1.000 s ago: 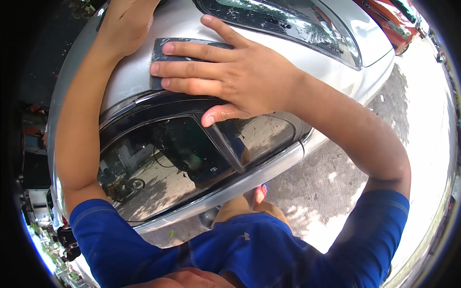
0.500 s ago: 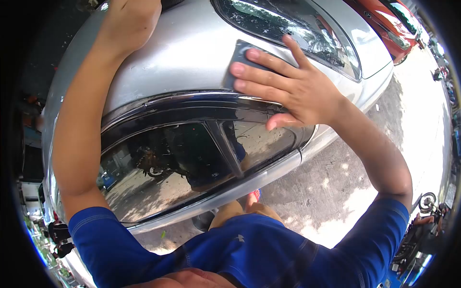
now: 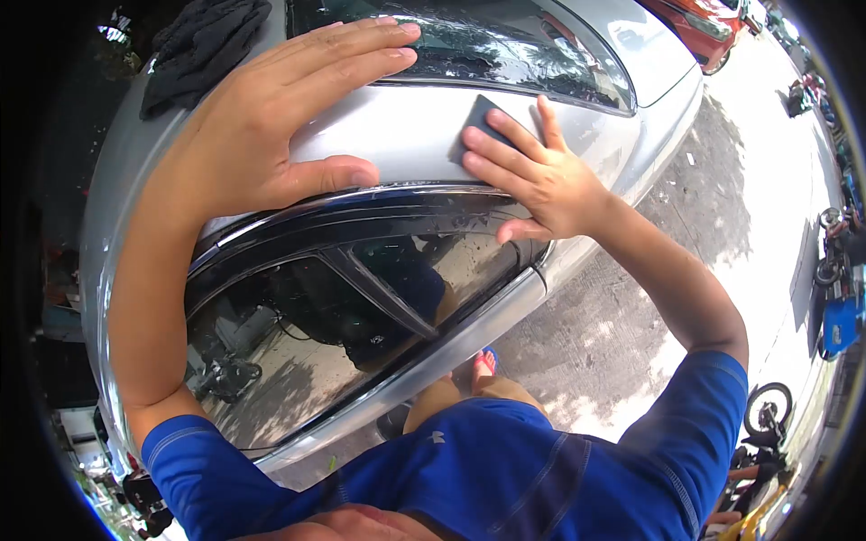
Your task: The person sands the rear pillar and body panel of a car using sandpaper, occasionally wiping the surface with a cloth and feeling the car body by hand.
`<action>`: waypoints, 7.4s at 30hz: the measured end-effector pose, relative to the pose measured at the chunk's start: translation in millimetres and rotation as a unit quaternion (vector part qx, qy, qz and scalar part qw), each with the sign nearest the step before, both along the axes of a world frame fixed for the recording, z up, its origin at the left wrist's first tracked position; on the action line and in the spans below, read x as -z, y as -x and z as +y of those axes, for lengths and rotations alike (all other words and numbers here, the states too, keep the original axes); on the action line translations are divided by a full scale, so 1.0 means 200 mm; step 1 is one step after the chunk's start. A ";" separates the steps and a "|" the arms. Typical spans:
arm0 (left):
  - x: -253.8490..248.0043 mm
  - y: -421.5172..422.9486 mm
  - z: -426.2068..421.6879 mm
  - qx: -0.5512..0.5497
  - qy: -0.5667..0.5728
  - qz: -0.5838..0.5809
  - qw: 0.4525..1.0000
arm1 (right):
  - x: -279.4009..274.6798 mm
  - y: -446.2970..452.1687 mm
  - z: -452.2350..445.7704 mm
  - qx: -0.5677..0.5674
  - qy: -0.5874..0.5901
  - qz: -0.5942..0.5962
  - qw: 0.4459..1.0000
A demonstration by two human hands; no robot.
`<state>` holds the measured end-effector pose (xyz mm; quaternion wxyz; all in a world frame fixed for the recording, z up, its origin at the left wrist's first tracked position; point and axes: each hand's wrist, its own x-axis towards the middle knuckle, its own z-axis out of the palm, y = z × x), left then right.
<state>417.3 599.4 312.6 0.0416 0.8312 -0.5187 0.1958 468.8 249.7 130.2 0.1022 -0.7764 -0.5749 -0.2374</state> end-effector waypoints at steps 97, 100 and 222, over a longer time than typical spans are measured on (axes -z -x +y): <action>0.68 2.02 1.87 -0.772 0.221 -0.084 0.590 | -0.56 0.54 1.39 0.032 -0.119 -0.029 0.992; 0.59 1.82 1.65 -0.829 0.174 -0.054 0.529 | -0.49 0.59 1.26 0.028 -0.120 0.000 0.992; 0.61 -0.05 -1.29 -0.143 -0.228 -0.010 0.963 | 0.78 1.01 -0.86 -0.010 -0.579 0.782 0.232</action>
